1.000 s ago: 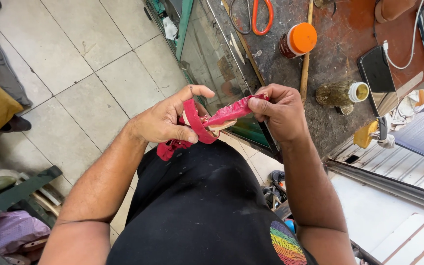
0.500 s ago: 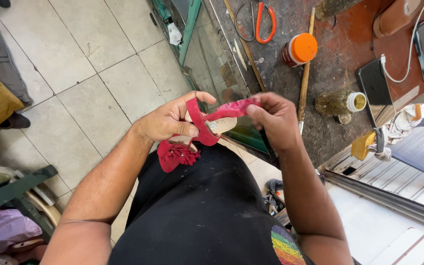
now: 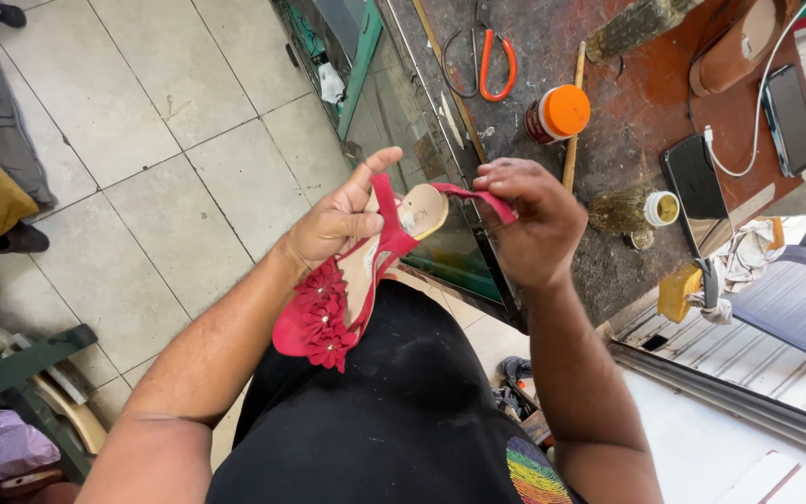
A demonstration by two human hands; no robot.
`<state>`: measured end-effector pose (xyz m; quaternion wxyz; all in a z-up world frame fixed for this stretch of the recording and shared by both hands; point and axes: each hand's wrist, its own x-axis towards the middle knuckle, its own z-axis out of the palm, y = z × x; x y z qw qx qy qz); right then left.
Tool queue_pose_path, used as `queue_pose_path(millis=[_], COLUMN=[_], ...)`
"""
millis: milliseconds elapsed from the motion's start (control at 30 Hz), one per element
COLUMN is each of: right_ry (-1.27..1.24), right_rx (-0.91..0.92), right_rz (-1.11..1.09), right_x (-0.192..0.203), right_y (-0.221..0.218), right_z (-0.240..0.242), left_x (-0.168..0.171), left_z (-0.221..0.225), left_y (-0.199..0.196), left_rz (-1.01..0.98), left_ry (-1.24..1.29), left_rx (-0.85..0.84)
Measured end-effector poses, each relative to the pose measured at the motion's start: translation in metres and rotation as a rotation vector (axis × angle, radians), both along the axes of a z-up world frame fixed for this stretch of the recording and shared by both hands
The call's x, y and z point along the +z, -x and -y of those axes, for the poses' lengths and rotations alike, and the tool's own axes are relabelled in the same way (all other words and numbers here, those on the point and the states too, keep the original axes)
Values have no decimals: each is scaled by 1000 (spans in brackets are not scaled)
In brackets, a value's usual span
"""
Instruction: Applying adhesive and attaching the fabric upper to the sole of a high-heeled shoe
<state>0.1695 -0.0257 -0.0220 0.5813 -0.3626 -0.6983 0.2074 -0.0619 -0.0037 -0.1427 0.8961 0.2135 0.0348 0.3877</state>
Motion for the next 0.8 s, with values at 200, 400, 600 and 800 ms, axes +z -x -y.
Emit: queue_pose_path(millis=[200,400,600,800], right_ry=[657,850,864,858], right_rx=[66,75,160,209], right_rz=[-528,-663,-759,-769], right_x=[-32,-21,-18,-25], right_y=[-27,-13,-20,-29], right_z=[6,20,23,21], left_x=[-17,-1,39,45], left_z=[41,54,50,39], left_y=[-21,-23,-29,-38], left_rz=[-52,-803,-580,-624], left_ry=[165,-309,-464,-642], left_rx=[67,308,528,382])
